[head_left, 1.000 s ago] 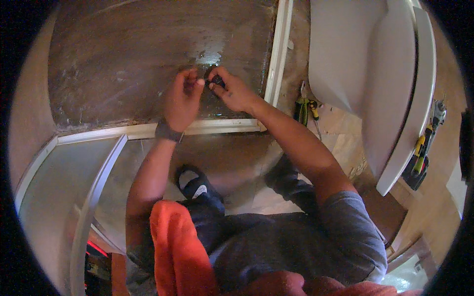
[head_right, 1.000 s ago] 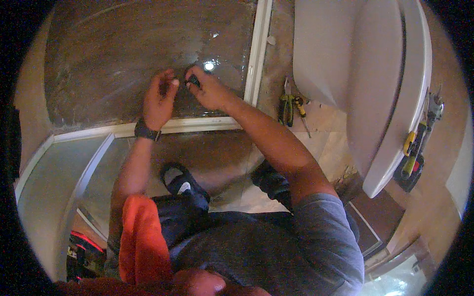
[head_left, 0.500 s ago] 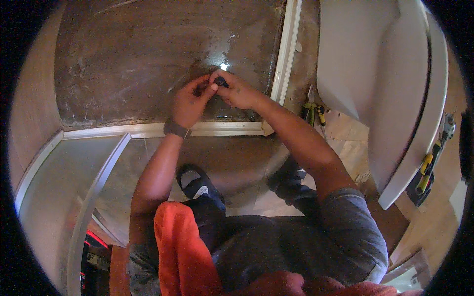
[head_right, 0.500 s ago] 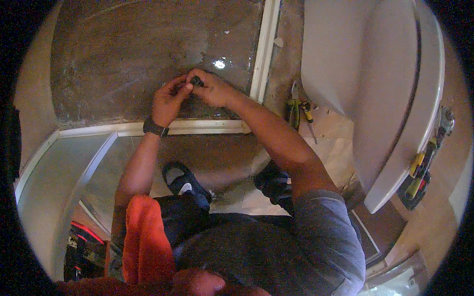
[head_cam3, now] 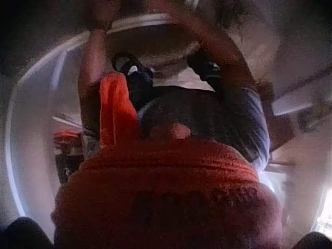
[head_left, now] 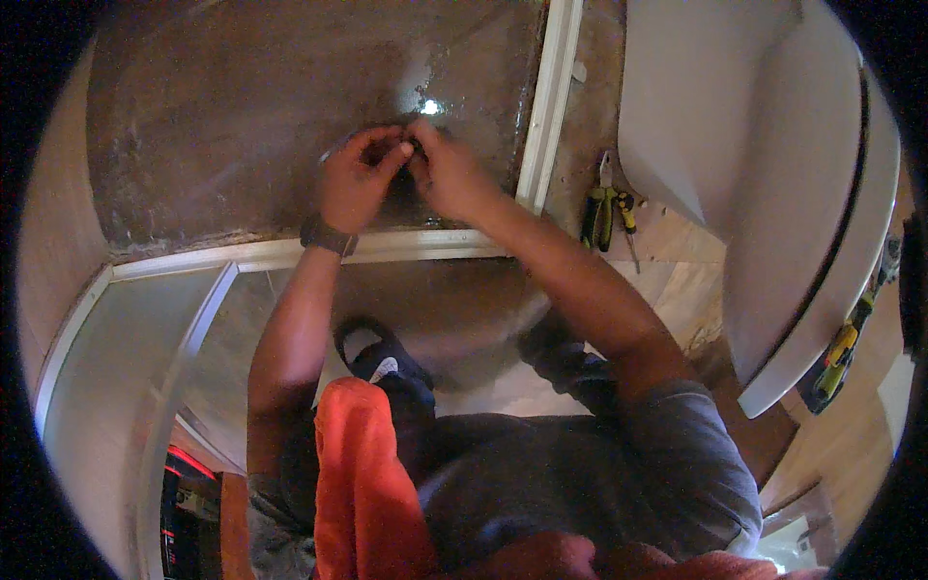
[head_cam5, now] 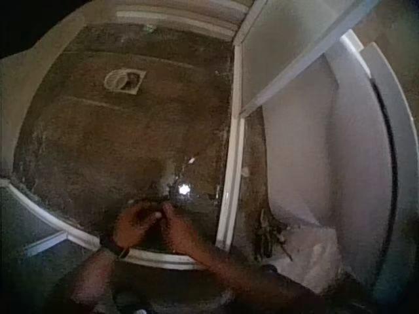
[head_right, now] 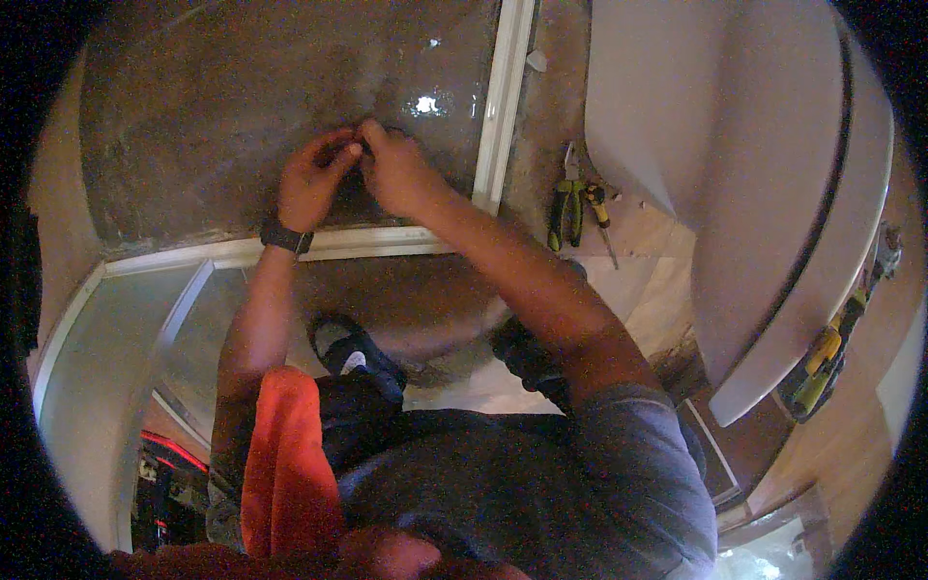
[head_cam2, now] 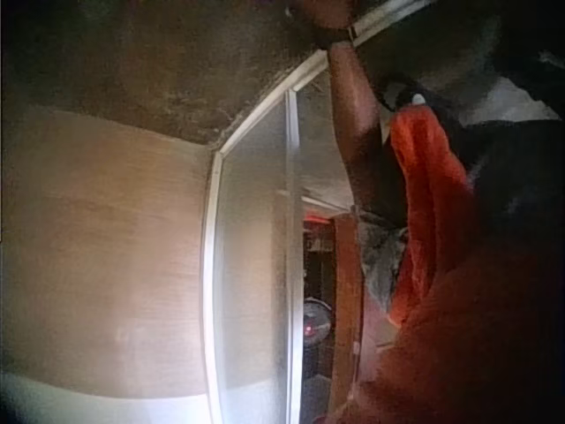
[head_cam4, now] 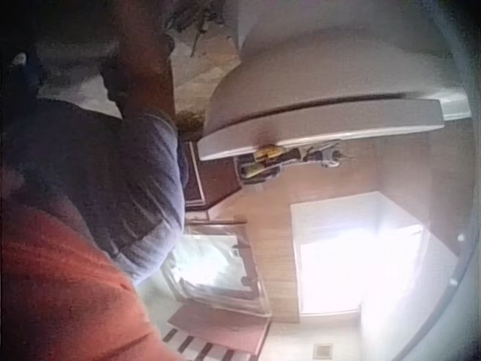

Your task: The person kneels in a bathroom and uses a utility knife and pliers to scrape and pry away old sealant from the shower base perimeter. They repeatedly switch between tools to remove material along the edge and then wipe the area with their hand.

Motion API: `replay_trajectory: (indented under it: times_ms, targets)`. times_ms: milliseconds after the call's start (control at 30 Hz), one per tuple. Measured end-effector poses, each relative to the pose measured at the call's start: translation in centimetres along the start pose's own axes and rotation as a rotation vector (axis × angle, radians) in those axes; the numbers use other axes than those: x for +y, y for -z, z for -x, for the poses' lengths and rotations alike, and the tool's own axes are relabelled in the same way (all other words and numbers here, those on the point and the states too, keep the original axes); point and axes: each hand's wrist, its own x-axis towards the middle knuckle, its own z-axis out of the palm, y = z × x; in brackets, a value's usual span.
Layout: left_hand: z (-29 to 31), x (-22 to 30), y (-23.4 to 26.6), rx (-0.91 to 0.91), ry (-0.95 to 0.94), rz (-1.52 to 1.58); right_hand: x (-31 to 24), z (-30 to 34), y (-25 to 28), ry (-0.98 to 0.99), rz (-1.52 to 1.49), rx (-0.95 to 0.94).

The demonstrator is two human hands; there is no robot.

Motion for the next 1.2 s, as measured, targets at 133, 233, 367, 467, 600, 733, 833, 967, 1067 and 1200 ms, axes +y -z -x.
replay_trajectory:
  times_ms: [133, 233, 367, 467, 600, 733, 833, 967, 1067, 1200]
  targets:
    - [0.2, 0.4, 0.5, -0.084, 0.027, 0.06, 0.0, -0.3, 1.0, 0.019, -0.169, -0.195]
    - [0.0, -0.8, 1.7, -0.167, -0.12, 0.097, -0.7, 0.1, 0.5, -0.015, -0.18, -0.25]
    - [0.4, -0.8, 2.7, -0.3, -0.069, 0.068, -0.5, 0.2, -0.4, 0.068, -0.142, -0.27]
    - [0.9, -0.7, 2.8, -0.289, -0.055, 0.094, -0.4, -0.1, -0.4, 0.062, -0.224, -0.348]
    - [1.9, -0.7, 3.0, -0.209, 0.049, 0.022, -0.7, -0.3, 0.3, 0.133, -0.204, -0.485]
    - [2.9, -1.0, 3.2, -0.139, 0.137, -0.077, 0.2, -0.8, -0.9, 0.203, -0.3, -0.548]
    - [3.6, 0.3, 2.1, -0.11, 0.188, -0.3, 1.8, -1.1, -1.6, 0.158, -0.498, -0.661]
    - [3.5, 2.0, 1.8, -0.148, 0.235, -0.21, 1.4, -0.2, -0.6, 0.286, -0.479, -0.549]
    - [2.9, 2.3, 1.3, -0.034, 0.214, -0.077, 0.1, -0.6, 1.5, -0.062, -0.498, -0.589]
    - [5.2, 0.9, -0.6, 0.077, 0.039, -0.199, 1.0, -0.3, 2.6, -0.234, -0.497, -0.338]
